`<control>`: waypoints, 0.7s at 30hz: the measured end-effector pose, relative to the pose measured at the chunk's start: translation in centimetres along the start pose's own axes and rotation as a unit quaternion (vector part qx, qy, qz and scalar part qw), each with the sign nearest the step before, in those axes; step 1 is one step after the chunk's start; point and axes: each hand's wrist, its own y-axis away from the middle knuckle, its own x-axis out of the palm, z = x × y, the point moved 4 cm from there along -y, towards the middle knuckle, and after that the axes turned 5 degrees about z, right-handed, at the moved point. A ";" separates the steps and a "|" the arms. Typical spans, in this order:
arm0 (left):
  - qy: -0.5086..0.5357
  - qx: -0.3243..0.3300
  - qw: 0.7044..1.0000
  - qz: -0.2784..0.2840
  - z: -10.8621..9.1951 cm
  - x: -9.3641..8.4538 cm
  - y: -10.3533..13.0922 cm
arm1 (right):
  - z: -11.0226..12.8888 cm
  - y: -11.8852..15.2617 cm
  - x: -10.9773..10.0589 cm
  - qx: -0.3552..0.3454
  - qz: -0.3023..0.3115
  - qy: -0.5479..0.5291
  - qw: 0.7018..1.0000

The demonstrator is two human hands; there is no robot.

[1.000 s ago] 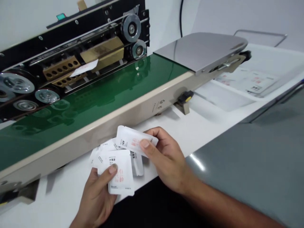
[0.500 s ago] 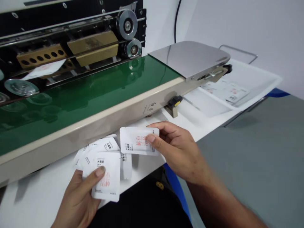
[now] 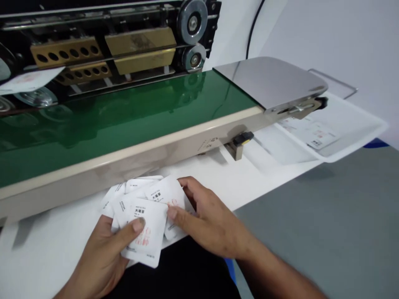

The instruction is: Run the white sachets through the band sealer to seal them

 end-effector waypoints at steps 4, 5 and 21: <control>-0.045 -0.010 0.999 0.017 0.2 -0.5 -0.1 | -0.6 -0.8 0.1 -0.006 -0.061 0.001 0.998; -0.043 -0.011 0.999 0.015 0.3 -0.6 -0.1 | -1.0 -0.9 0.0 -0.013 -0.074 -0.024 0.997; -0.073 -0.072 0.994 -0.049 1.2 -2.7 -0.3 | -1.3 0.7 -2.3 -0.011 -0.264 -0.321 0.909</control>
